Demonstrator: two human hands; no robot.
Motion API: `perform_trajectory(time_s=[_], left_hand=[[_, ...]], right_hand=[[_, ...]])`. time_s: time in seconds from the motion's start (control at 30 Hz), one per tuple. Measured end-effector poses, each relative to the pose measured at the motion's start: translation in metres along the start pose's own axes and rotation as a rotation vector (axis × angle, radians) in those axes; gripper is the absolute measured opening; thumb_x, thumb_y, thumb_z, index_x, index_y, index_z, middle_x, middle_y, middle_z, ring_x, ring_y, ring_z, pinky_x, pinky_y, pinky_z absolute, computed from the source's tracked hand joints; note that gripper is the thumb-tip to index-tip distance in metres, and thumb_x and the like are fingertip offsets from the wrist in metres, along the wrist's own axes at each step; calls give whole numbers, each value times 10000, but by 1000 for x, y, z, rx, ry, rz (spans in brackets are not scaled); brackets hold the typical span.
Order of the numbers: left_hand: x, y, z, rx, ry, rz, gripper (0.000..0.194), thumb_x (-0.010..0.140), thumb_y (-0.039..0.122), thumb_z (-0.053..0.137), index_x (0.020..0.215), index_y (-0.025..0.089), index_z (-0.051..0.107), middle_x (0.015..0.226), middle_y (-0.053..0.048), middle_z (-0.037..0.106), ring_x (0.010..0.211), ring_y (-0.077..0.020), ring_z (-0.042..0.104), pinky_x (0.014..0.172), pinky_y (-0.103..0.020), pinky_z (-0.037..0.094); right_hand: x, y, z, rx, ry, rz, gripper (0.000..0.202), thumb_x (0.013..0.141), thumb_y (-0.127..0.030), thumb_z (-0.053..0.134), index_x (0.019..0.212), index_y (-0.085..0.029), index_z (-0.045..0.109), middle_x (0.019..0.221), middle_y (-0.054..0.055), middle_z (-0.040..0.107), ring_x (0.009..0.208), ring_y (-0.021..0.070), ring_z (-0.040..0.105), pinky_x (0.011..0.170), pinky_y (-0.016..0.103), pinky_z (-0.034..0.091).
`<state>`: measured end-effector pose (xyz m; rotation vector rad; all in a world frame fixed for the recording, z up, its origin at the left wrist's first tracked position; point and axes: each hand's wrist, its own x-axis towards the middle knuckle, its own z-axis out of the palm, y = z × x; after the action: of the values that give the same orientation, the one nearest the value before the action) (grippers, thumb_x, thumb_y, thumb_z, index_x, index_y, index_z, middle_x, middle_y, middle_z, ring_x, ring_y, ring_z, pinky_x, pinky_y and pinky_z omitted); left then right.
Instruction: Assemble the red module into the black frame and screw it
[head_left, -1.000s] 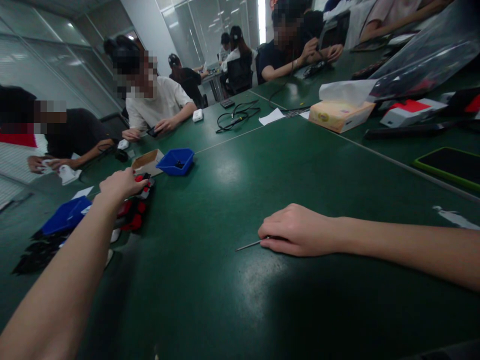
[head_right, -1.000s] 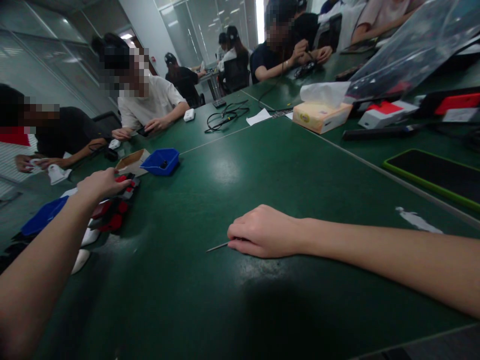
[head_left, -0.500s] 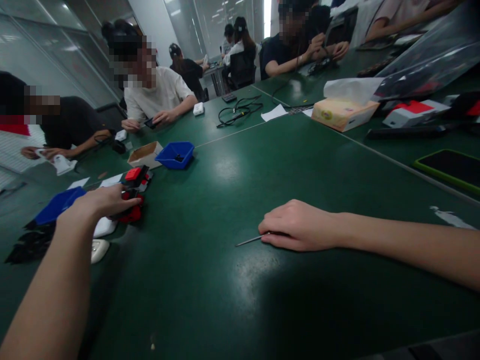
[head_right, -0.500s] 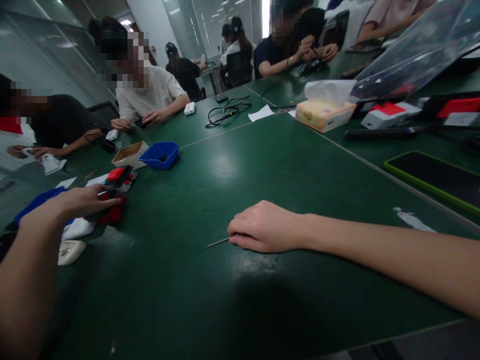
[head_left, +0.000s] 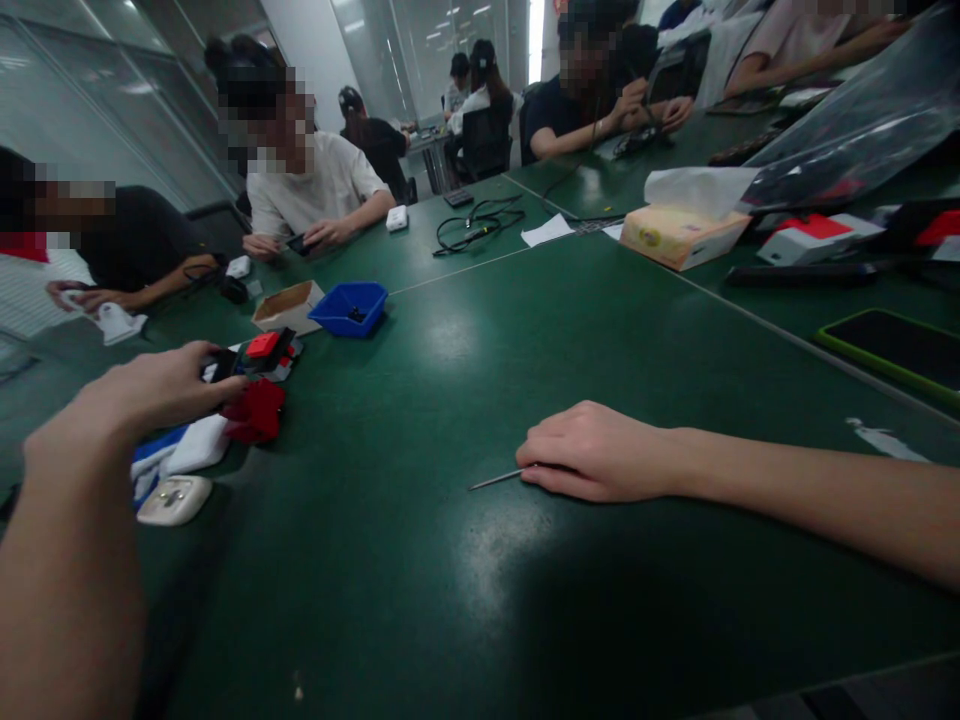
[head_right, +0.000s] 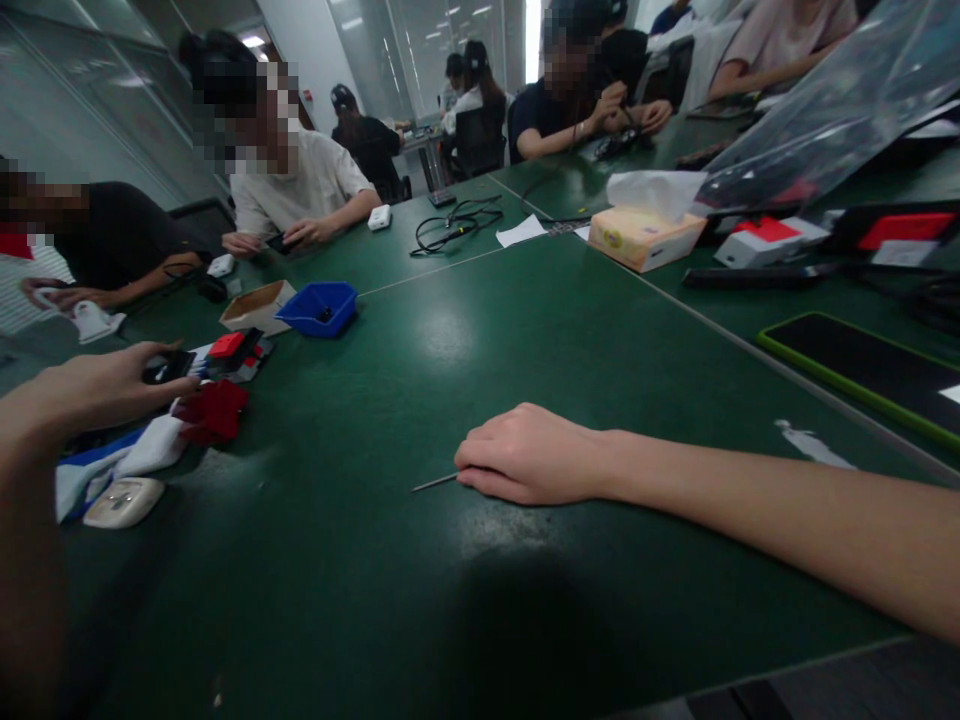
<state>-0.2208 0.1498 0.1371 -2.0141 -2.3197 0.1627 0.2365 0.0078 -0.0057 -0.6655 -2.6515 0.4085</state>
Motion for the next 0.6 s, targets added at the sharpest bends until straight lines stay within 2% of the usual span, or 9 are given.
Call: perform_trajectory(time_s=[0.07, 0.17, 0.2, 0.27, 0.3, 0.37, 0.47, 0.53, 0.6], left_hand=[[-15, 11, -13, 153, -42, -21, 868, 819, 687, 567, 1461, 106, 501, 1191, -220, 711, 1051, -449, 668, 857, -511, 532], [-41, 47, -16, -28, -58, 133, 797, 849, 678, 559, 1466, 180, 489, 1263, -151, 700, 1093, -387, 681, 919, -483, 547], [-50, 64, -10, -204, -105, 197, 745, 828, 664, 604, 1432, 237, 511, 1235, -104, 718, 1051, -358, 704, 892, -461, 567], [-68, 104, 15, -715, -345, 323, 633, 845, 592, 646, 1382, 291, 499, 1213, -59, 736, 964, -302, 750, 847, -432, 599], [-77, 125, 31, -966, -445, 318, 549, 852, 555, 636, 1315, 290, 506, 1163, -60, 749, 904, -292, 767, 803, -440, 612], [-94, 165, 66, -1292, -548, 295, 406, 881, 515, 571, 1211, 288, 503, 1055, -65, 757, 797, -274, 767, 722, -447, 611], [-121, 204, 105, -1407, -471, 388, 336, 901, 506, 554, 1153, 283, 538, 986, -72, 743, 835, -251, 745, 756, -414, 589], [-136, 213, 115, -1371, -415, 492, 261, 896, 448, 598, 1102, 288, 610, 980, -66, 734, 901, -264, 722, 810, -428, 568], [-147, 214, 116, -1229, -309, 649, 164, 908, 374, 605, 1031, 289, 674, 984, -64, 736, 923, -276, 696, 858, -455, 538]], right_hand=[[-1, 1, 0, 22, 12, 25, 306, 1096, -302, 399, 1011, -162, 658, 863, 45, 693, 722, 157, 627, 671, 277, 441], [-1, 1, 0, 63, 51, 85, 278, 1091, -296, 395, 1019, -164, 629, 885, 53, 680, 721, 161, 615, 679, 280, 458], [-1, 1, 0, 68, 62, 98, 269, 1089, -299, 399, 1026, -164, 623, 884, 55, 676, 715, 161, 610, 672, 279, 459], [-2, 1, -1, 78, 71, 102, 252, 1082, -322, 431, 1086, -158, 622, 871, 52, 674, 691, 159, 602, 654, 274, 458], [-2, 1, -1, 89, 74, 99, 261, 1075, -343, 459, 1148, -151, 620, 865, 49, 675, 675, 156, 599, 645, 270, 457], [-2, 1, -1, 116, 84, 99, 363, 1055, -394, 519, 1301, -135, 582, 860, 42, 681, 642, 150, 597, 627, 263, 454], [-2, 1, -1, 138, 94, 112, 505, 1041, -430, 550, 1432, -113, 506, 872, 48, 700, 631, 155, 614, 612, 263, 453], [-2, 2, 0, 132, 86, 108, 506, 1044, -428, 544, 1440, -116, 507, 918, 70, 722, 685, 171, 650, 645, 275, 471], [-1, 2, 1, 96, 60, 66, 420, 1058, -417, 513, 1362, -135, 580, 969, 90, 737, 769, 190, 682, 694, 293, 485]])
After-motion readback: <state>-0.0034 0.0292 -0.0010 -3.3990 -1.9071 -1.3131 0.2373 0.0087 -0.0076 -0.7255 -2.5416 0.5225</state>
